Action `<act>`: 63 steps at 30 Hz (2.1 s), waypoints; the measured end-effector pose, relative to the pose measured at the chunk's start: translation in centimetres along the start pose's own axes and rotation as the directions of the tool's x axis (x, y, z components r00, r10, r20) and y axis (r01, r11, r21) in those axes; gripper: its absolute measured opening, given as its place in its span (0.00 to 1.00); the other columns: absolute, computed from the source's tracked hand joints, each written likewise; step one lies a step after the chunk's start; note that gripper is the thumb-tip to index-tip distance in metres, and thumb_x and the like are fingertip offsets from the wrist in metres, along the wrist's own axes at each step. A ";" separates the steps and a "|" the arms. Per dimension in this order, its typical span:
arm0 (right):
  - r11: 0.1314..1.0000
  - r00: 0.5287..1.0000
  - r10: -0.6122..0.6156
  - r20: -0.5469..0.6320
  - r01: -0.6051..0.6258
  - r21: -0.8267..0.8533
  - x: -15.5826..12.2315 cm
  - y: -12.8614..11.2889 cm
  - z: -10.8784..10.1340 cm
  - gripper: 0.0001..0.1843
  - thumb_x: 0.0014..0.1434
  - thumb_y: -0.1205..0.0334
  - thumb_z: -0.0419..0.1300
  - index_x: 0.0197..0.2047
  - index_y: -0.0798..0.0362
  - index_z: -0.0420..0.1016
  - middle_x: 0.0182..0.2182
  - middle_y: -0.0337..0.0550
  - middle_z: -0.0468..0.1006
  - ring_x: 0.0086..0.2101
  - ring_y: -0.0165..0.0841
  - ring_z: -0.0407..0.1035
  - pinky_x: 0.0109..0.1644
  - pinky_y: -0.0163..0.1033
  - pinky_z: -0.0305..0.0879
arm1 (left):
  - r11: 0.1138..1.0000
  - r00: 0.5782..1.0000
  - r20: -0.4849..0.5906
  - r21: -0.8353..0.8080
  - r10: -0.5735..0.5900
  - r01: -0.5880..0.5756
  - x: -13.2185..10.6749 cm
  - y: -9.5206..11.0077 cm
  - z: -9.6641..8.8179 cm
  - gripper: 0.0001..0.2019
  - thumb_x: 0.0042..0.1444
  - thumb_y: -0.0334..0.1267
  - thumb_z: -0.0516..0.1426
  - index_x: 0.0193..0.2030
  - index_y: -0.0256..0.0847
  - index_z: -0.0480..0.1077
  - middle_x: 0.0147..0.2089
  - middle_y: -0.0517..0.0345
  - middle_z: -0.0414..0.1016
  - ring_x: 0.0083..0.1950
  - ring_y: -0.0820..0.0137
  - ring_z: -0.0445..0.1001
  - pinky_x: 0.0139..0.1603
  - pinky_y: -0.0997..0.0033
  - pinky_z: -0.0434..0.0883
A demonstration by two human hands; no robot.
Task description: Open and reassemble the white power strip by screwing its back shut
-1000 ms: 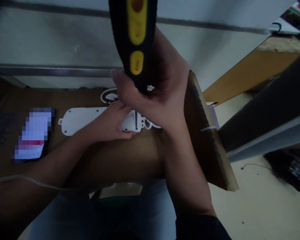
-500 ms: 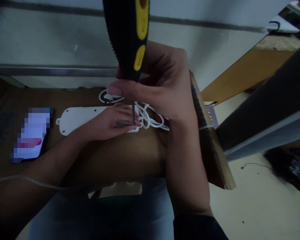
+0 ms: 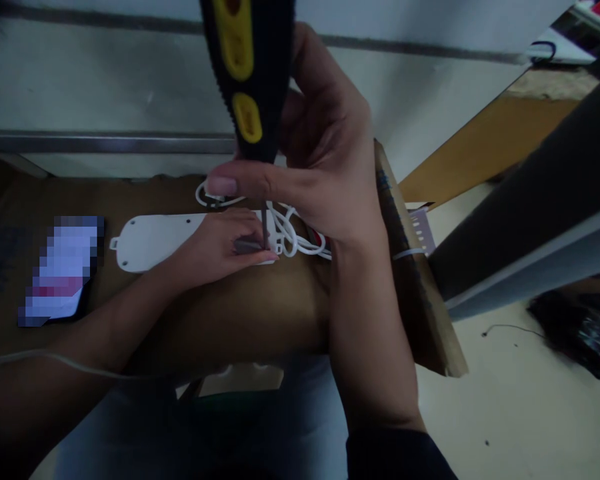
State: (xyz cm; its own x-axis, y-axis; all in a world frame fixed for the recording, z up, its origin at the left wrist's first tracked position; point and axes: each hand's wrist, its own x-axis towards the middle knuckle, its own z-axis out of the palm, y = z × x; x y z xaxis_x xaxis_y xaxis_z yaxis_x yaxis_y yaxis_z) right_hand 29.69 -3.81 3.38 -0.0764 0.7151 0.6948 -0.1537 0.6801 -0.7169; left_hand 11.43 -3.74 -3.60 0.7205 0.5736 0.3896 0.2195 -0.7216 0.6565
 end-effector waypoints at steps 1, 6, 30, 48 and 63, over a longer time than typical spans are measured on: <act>1.000 1.000 0.012 0.006 -0.012 0.024 0.0 0.0 0.0 0.23 0.42 0.66 0.81 0.39 0.46 0.78 0.36 0.32 0.79 0.30 0.29 0.74 0.35 0.39 0.75 | 1.000 1.000 -0.002 -0.024 0.001 -0.001 0.0 0.1 -0.1 0.09 0.67 0.44 0.64 0.40 0.41 0.78 0.42 0.57 0.84 0.47 0.66 0.81 0.55 0.65 0.74; 0.982 0.984 0.148 0.099 -0.158 0.106 -0.4 -0.8 -0.2 0.14 0.49 0.66 0.77 0.38 0.46 0.80 0.33 0.34 0.82 0.34 0.32 0.77 0.42 0.40 0.79 | 0.981 0.999 0.014 -0.188 0.043 -0.040 0.1 0.4 -0.9 0.09 0.70 0.42 0.61 0.45 0.42 0.82 0.47 0.56 0.86 0.49 0.69 0.84 0.56 0.70 0.75; 0.999 0.991 -0.016 0.132 0.020 -0.030 -0.3 0.1 0.0 0.09 0.52 0.64 0.75 0.39 0.46 0.85 0.36 0.35 0.81 0.33 0.28 0.69 0.37 0.37 0.66 | 0.988 0.999 0.022 -0.154 -0.024 0.028 0.0 0.3 -0.8 0.11 0.69 0.46 0.61 0.44 0.42 0.81 0.46 0.55 0.85 0.49 0.65 0.83 0.57 0.64 0.76; 0.926 0.993 -0.103 -0.060 0.073 -0.371 -0.3 1.0 0.6 0.15 0.59 0.55 0.70 0.24 0.48 0.73 0.20 0.35 0.70 0.22 0.28 0.57 0.30 0.40 0.54 | 0.963 0.985 0.114 0.253 -0.127 0.095 -0.2 -1.6 -0.1 0.36 0.50 0.42 0.71 0.66 0.43 0.67 0.67 0.42 0.70 0.69 0.44 0.68 0.74 0.42 0.64; 0.924 0.989 -0.125 -0.081 0.086 -0.372 -0.3 0.9 0.7 0.14 0.61 0.57 0.69 0.25 0.48 0.74 0.21 0.36 0.70 0.23 0.28 0.57 0.32 0.41 0.57 | 0.955 0.978 0.143 0.277 -0.150 0.106 -0.2 -1.5 -0.3 0.36 0.51 0.42 0.70 0.66 0.41 0.67 0.67 0.41 0.70 0.69 0.44 0.67 0.73 0.42 0.64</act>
State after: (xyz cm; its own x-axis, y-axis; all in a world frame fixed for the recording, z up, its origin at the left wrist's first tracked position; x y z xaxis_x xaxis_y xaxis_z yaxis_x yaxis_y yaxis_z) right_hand 28.85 -3.53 2.58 0.0235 0.6355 0.7717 0.2183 0.7501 -0.6243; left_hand 10.75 -2.69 -4.46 0.7657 0.6143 0.1906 0.4682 -0.7356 0.4896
